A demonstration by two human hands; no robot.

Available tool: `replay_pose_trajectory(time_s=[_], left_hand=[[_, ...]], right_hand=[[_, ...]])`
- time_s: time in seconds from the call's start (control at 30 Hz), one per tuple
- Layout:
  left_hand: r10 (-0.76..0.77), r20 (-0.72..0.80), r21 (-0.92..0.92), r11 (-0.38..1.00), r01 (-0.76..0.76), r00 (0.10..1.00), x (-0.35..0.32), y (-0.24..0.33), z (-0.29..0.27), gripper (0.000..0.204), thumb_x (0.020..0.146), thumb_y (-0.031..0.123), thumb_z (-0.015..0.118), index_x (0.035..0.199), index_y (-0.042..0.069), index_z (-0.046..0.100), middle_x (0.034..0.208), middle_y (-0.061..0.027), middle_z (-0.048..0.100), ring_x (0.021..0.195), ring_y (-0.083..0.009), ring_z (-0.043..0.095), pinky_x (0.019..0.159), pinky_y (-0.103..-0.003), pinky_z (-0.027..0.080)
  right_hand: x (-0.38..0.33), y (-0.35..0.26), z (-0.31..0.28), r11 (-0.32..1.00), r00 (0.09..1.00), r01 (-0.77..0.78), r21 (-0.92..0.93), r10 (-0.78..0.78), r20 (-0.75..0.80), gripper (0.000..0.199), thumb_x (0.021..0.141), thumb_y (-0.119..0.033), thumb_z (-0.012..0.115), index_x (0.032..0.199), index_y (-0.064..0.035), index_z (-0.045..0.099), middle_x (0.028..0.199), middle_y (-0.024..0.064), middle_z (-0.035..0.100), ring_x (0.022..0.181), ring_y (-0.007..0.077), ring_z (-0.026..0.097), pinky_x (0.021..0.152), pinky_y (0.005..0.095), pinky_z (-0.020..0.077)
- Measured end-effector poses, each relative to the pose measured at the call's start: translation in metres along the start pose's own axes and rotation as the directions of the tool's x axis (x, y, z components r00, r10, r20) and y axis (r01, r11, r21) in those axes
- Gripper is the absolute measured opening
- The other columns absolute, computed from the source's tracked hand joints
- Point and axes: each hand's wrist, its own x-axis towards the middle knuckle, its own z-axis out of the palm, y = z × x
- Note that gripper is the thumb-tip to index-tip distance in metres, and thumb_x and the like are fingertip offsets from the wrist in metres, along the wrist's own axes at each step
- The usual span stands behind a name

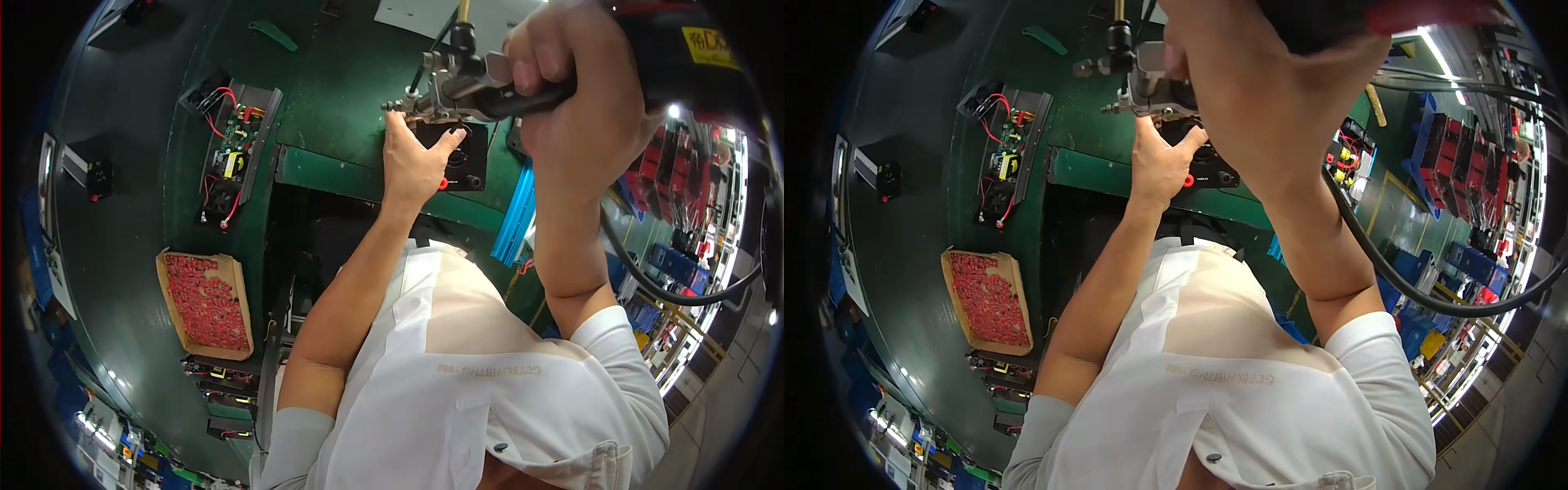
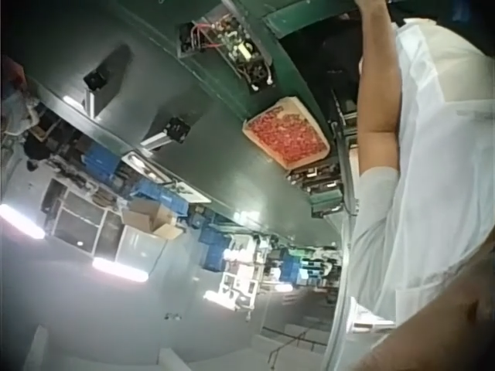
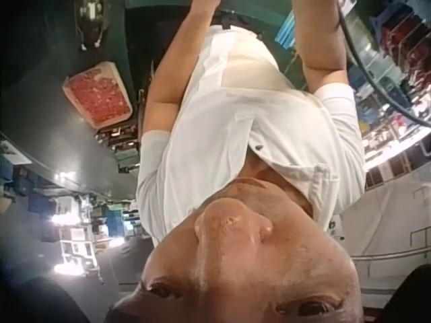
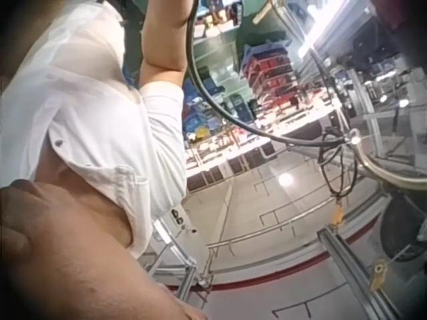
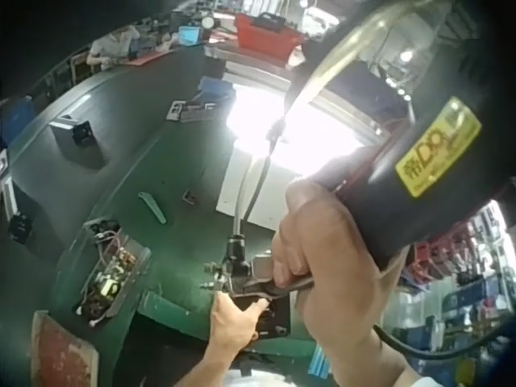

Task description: Assembling electronic components using a power tool at a factory workstation.

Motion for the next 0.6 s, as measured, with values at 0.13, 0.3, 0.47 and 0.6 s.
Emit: replay_pose_trajectory(time_s=[0.13,0.3,0.47,0.6], left_hand=[[0.028,-0.005,-0.030,0.999,-0.028,1.000,-0.004,0.009,0.002,0.065,0.078,0.020,0.088,0.120,-0.004,0.045,0.116,-0.0227,0.061,0.110,-0.0324,0.061,0.100,-0.042,0.046],[-0.033,0.037,-0.040,0.999,0.034,0.999,-0.008,-0.018,0.003,0.082,0.082,0.033,0.086,0.142,-0.001,0.042,0.132,-0.0229,0.055,0.124,-0.0296,0.053,0.108,-0.041,0.043],[0.069,0.027,-0.131,0.989,-0.065,0.997,-0.020,-0.049,-0.005,0.065,0.094,0.038,0.075,0.139,-0.001,0.048,0.128,-0.0160,0.059,0.121,-0.0239,0.056,0.107,-0.036,0.042],[0.011,-0.041,-0.220,0.975,-0.020,0.999,-0.029,-0.039,-0.039,0.031,0.104,0.023,0.063,0.122,-0.002,0.062,0.109,-0.0045,0.065,0.103,-0.0115,0.059,0.094,-0.026,0.048]], right_hand=[[0.008,0.008,-0.028,0.997,0.998,-0.001,0.078,-0.004,0.070,0.025,0.093,-0.007,0.067,0.114,-0.0010,0.056,0.069,0.0037,0.055,0.051,0.0125,0.051,0.046,0.0287,0.0454],[0.057,-0.009,-0.069,0.978,0.995,-0.063,0.197,0.046,0.089,0.007,0.093,-0.002,0.064,0.093,-0.0063,0.059,0.072,-0.0020,0.044,0.061,0.0080,0.038,0.056,0.0256,0.0341],[0.115,-0.050,-0.141,0.949,0.987,0.105,0.298,-0.135,0.083,0.009,0.093,-0.004,0.068,0.100,-0.0022,0.063,0.076,-0.0015,0.047,0.067,0.0089,0.042,0.062,0.0244,0.0374],[0.121,-0.034,-0.140,0.913,0.918,0.356,0.199,-0.302,-0.258,0.021,0.084,0.005,0.075,0.103,0.0021,0.065,0.077,0.0015,0.051,0.074,0.0121,0.051,0.073,0.0288,0.0438]])
